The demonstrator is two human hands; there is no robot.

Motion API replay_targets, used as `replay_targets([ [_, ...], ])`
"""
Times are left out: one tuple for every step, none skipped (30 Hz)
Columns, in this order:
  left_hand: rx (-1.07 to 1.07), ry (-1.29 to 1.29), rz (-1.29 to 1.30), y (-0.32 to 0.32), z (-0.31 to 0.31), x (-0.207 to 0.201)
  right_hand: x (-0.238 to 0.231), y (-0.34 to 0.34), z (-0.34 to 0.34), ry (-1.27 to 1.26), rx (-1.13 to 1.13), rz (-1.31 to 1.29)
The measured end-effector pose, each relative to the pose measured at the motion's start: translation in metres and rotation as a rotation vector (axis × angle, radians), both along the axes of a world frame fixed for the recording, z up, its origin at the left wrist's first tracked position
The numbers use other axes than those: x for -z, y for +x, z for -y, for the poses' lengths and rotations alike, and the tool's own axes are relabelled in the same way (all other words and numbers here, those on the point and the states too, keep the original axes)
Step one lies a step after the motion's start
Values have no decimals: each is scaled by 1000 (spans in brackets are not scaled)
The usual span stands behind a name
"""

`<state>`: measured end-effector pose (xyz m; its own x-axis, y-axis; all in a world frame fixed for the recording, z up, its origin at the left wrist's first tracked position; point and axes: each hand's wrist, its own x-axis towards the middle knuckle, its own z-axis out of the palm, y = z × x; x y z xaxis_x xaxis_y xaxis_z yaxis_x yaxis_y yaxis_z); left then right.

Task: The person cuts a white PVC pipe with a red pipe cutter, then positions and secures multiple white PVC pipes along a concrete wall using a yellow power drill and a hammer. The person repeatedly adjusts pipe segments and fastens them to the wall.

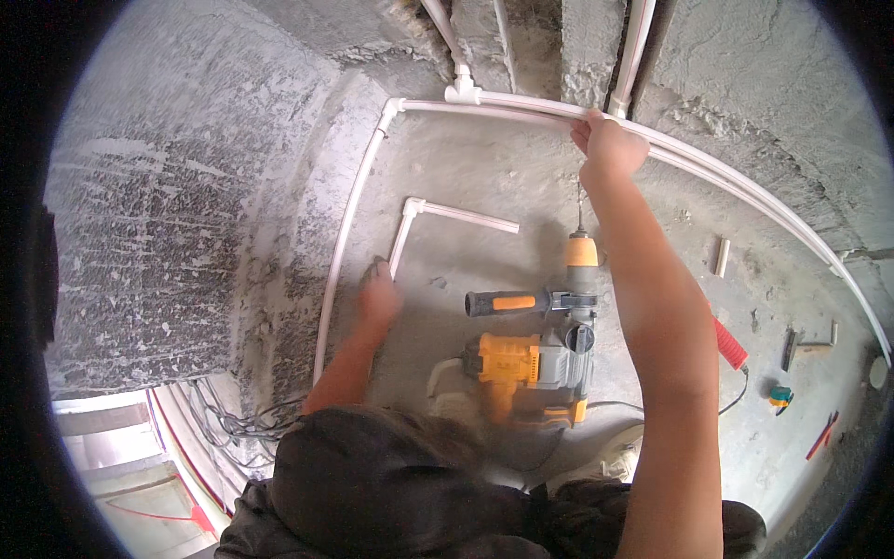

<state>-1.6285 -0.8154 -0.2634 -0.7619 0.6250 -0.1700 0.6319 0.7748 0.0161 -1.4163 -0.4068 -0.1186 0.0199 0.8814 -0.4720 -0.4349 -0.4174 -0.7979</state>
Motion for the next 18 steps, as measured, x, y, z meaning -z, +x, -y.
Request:
replay_targets([
  [10, -2, 21, 1, 5, 0, 1, 0, -1, -3, 0, -4],
  [-4, 104, 16, 4, 12, 0, 2, 0, -1, -5, 0, -8],
  [-8, 210, 14, 10, 10, -6, 5, 2, -3, -3, -9, -11],
  [-13, 315, 12, 15, 8, -17, 5, 2, -3, -8, -8, -5],
  [-30, 323, 136, 21, -3, -43, 7, 6, -5, -11, 6, 9],
  [-45, 326, 258, 30, -18, -85, 8, 10, -8, -17, 21, 20],
  [-32, 350, 250, 28, -17, -98, 6, 9, -6, -9, 13, 21],
  [-13, 372, 248, 25, -19, -108, 5, 8, -6, 0, 9, 26],
  [42, 413, 122, 11, -10, -104, 4, 5, -4, 8, -6, 26],
  [100, 452, 3, 4, -11, -107, 6, 4, -4, 12, -8, 26],
  [31, 426, 31, -4, -16, -108, 7, 4, -5, 17, -12, 26],
  [49, 449, -15, -5, -30, -114, 10, 5, -7, 27, -12, 33],
  [59, 471, -67, -3, -43, -124, 9, 5, -7, 8, -28, 47],
  [68, 497, -115, 0, -55, -131, 5, 6, -7, -6, -44, 66],
  [91, 512, -112, 1, -60, -137, 4, 4, -4, -20, -71, 81],
  [110, 530, -114, 2, -63, -145, 5, 1, -4, -17, -72, 79],
  [125, 548, -117, 3, -66, -152, 9, 0, -5, -13, -77, 78],
  [157, 583, -59, 8, -70, -167, 14, -3, -6, -9, -91, 76],
])
